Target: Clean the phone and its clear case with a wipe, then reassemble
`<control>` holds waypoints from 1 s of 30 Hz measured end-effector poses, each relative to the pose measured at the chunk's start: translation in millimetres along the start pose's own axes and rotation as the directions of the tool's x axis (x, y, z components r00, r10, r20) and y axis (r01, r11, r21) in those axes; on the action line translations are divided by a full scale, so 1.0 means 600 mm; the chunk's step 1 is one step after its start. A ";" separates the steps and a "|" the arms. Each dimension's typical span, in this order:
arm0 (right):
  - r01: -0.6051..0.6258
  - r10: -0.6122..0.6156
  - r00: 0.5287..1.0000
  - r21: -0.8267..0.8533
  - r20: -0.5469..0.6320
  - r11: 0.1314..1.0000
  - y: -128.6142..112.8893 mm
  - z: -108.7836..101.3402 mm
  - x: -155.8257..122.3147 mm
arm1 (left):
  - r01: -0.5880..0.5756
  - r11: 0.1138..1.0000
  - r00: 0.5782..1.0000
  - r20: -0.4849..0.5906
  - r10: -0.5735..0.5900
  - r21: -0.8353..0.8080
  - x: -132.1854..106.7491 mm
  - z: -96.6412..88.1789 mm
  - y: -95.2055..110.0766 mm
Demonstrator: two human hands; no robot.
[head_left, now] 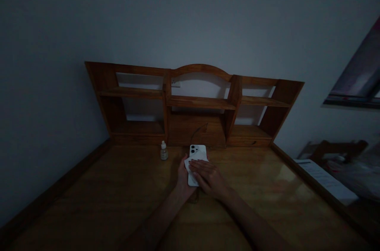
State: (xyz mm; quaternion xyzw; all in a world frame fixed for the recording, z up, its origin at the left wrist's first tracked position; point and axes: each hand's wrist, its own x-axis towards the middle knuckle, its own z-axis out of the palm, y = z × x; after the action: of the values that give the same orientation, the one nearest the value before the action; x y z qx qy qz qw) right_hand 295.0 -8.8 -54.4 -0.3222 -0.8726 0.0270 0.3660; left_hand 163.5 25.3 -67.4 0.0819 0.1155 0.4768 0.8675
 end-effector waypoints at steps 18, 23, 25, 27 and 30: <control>-0.021 0.021 1.000 0.035 -0.006 0.999 0.003 -0.010 0.001 | -0.035 0.991 0.995 -0.084 0.046 0.126 -0.010 0.020 -0.005; -0.034 0.035 0.999 0.050 -0.031 0.998 0.002 -0.009 0.002 | -0.040 0.993 0.995 -0.091 0.051 0.115 -0.011 0.020 -0.004; -0.045 0.046 0.999 0.058 -0.024 0.997 0.002 -0.011 0.001 | -0.053 0.993 0.994 -0.087 0.062 0.102 -0.011 0.021 -0.005; -0.061 0.062 0.998 0.060 -0.028 0.996 0.002 -0.012 0.001 | -0.059 0.993 0.993 -0.093 0.069 0.106 -0.011 0.022 -0.005; -0.073 0.076 0.996 0.064 -0.039 0.995 0.004 -0.016 0.000 | -0.056 0.990 0.989 -0.132 0.073 0.128 -0.012 0.024 -0.005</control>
State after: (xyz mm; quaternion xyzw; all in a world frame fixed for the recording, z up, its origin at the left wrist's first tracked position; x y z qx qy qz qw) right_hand 302.3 -8.6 -48.0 -0.3435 -0.8510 0.0611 0.3926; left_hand 166.3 17.2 -53.5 0.1063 0.2013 0.5011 0.8349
